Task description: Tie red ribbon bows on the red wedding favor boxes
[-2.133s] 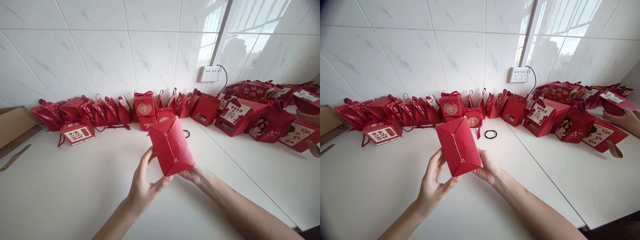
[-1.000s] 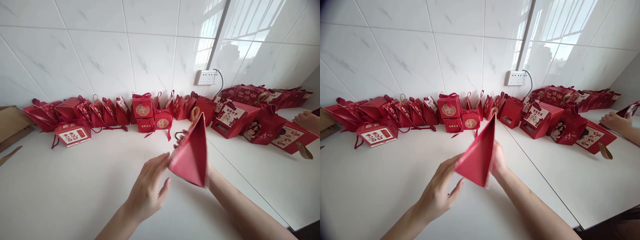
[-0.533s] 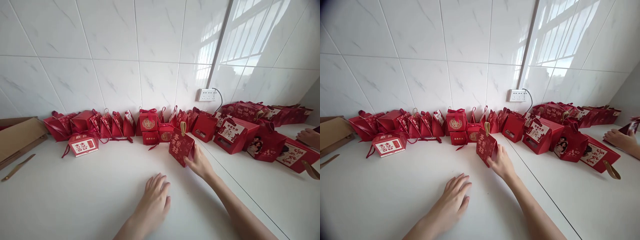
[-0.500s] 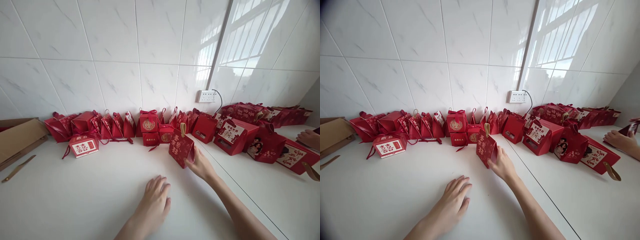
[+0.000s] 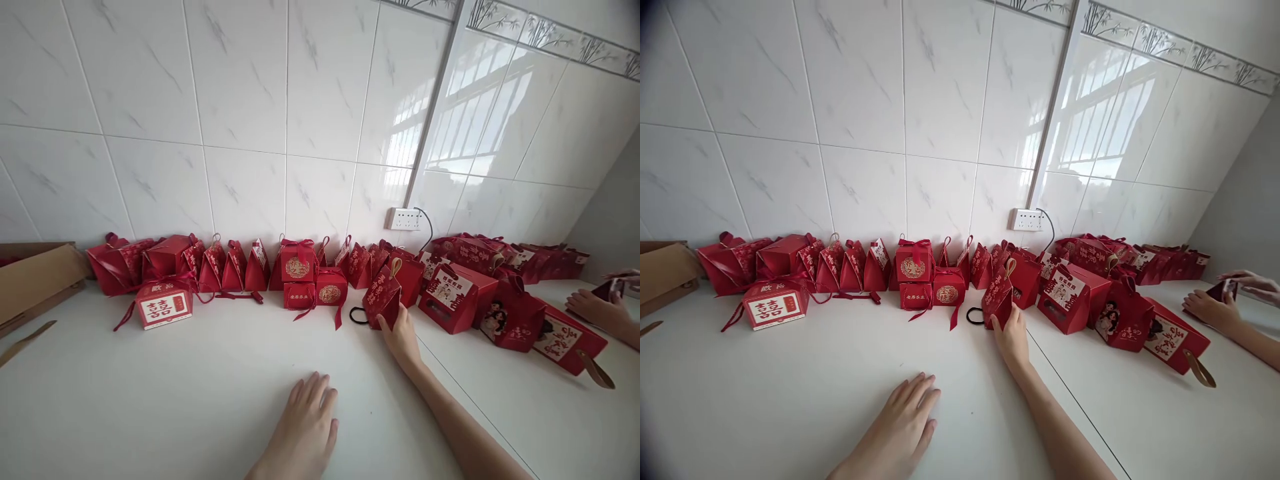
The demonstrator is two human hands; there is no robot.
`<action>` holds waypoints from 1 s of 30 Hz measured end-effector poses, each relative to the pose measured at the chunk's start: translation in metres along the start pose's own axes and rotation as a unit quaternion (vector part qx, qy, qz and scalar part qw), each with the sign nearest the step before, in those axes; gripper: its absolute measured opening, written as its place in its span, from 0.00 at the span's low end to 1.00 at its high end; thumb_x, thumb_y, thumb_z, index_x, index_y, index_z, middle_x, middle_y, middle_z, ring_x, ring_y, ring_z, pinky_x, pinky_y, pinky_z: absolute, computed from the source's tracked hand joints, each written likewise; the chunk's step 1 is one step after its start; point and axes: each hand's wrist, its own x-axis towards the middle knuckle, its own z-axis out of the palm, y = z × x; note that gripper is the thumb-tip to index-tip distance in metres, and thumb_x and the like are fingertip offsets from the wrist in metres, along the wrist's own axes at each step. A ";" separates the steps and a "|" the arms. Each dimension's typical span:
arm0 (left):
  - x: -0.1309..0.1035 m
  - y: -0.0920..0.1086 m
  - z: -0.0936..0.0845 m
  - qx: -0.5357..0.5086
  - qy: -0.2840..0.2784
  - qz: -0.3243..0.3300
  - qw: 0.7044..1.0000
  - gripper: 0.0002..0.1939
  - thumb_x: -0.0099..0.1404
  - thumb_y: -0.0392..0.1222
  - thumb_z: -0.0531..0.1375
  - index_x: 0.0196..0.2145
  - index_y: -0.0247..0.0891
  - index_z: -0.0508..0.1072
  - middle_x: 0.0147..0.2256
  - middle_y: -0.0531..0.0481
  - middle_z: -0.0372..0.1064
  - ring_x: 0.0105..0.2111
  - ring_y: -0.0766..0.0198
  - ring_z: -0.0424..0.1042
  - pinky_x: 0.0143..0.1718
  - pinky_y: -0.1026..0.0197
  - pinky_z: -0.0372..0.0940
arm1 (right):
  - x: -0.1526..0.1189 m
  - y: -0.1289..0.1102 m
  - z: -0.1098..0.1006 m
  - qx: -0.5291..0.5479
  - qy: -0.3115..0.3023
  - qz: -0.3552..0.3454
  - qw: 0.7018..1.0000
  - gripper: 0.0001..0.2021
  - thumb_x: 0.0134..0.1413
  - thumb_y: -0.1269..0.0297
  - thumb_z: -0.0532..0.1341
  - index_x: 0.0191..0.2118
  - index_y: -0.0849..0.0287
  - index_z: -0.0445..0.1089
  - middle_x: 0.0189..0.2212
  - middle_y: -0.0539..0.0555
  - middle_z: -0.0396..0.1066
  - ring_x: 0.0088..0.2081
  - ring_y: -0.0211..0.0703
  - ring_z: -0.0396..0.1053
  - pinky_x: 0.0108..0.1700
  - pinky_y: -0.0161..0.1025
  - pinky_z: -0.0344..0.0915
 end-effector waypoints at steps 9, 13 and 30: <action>0.001 -0.009 0.010 -0.068 0.054 0.011 0.996 0.18 0.65 0.38 0.50 0.51 0.36 0.68 0.59 0.41 0.60 0.62 0.49 0.54 0.61 0.43 0.55 | 0.032 0.002 0.011 -0.013 0.026 0.043 0.999 0.33 0.53 0.53 0.52 0.60 0.67 0.48 0.53 0.70 0.62 0.56 0.60 0.60 0.53 0.52 0.62; 0.001 -0.010 0.008 -0.077 0.054 0.014 0.996 0.17 0.65 0.39 0.50 0.51 0.37 0.68 0.59 0.42 0.60 0.62 0.49 0.55 0.60 0.42 0.56 | 0.034 0.012 0.012 -0.056 -0.014 0.044 0.997 0.30 0.55 0.61 0.54 0.62 0.68 0.50 0.51 0.69 0.64 0.55 0.60 0.61 0.52 0.54 0.61; 0.004 -0.008 -0.002 -0.010 0.012 0.007 1.000 0.21 0.61 0.33 0.51 0.52 0.35 0.68 0.59 0.40 0.60 0.61 0.47 0.57 0.58 0.41 0.60 | 0.045 -0.001 0.024 -0.160 -0.149 0.053 0.974 0.16 0.61 0.58 0.57 0.51 0.62 0.65 0.49 0.57 0.67 0.52 0.49 0.65 0.53 0.55 0.62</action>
